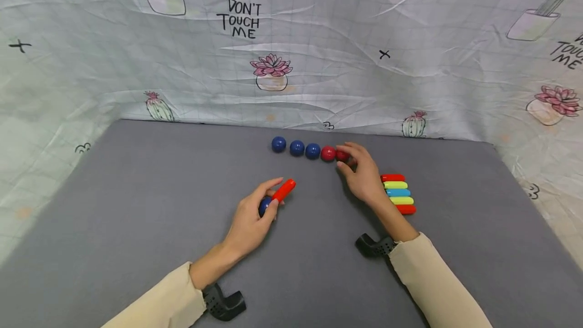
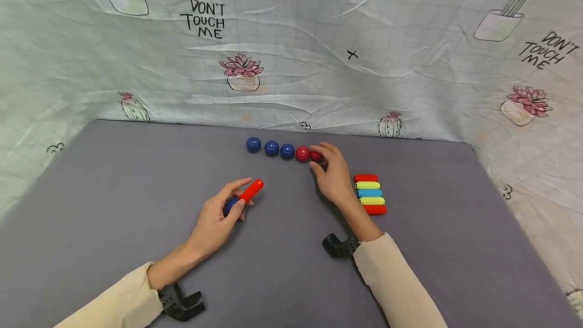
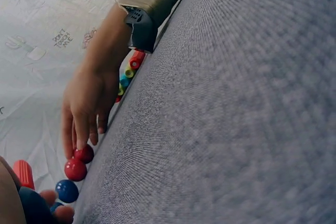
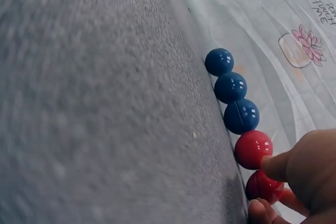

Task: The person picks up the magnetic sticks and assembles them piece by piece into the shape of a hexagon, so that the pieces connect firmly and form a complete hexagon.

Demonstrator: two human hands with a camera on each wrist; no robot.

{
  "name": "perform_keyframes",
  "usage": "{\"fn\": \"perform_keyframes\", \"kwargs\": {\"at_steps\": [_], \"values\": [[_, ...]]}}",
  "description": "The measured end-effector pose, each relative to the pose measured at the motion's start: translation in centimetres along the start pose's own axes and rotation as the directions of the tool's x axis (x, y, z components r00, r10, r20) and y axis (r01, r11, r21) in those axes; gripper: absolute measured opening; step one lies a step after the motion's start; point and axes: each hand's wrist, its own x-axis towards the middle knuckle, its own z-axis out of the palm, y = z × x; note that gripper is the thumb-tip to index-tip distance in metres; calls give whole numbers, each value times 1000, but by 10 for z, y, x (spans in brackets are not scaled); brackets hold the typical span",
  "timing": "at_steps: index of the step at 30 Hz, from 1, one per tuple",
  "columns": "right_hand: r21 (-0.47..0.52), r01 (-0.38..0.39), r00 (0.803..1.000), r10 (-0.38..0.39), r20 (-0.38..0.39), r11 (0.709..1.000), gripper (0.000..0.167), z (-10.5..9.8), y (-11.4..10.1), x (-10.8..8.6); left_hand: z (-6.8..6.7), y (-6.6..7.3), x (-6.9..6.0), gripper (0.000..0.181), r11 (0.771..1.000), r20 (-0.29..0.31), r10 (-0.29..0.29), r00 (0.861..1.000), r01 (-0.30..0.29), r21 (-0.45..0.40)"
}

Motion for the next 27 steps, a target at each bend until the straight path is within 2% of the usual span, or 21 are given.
{"fn": "perform_keyframes", "kwargs": {"at_steps": [6, 9, 13, 20, 27], "values": [[-42, 50, 997, -52, -58, 998, 32, 4, 1, -1, -1, 1, 0, 47, 998, 36, 20, 999, -23, 62], [-54, 39, 996, -43, -74, 998, 30, 4, 1, -3, 0, 1, 0, 40, 996, 38, 27, 999, -30, 81], [-57, 18, 996, -23, -83, 998, 30, 3, 2, -3, 0, -1, 0, 32, 997, 22, 37, 999, -38, 71], [-60, 51, 997, -55, -58, 997, 32, 2, 5, -1, 0, -1, -1, 28, 999, -2, 33, 999, -33, 35], [-59, -37, 999, 36, -13, 998, 38, 1, 5, 0, 1, -3, 0, 32, 999, -4, 24, 1000, -24, 37]]}}
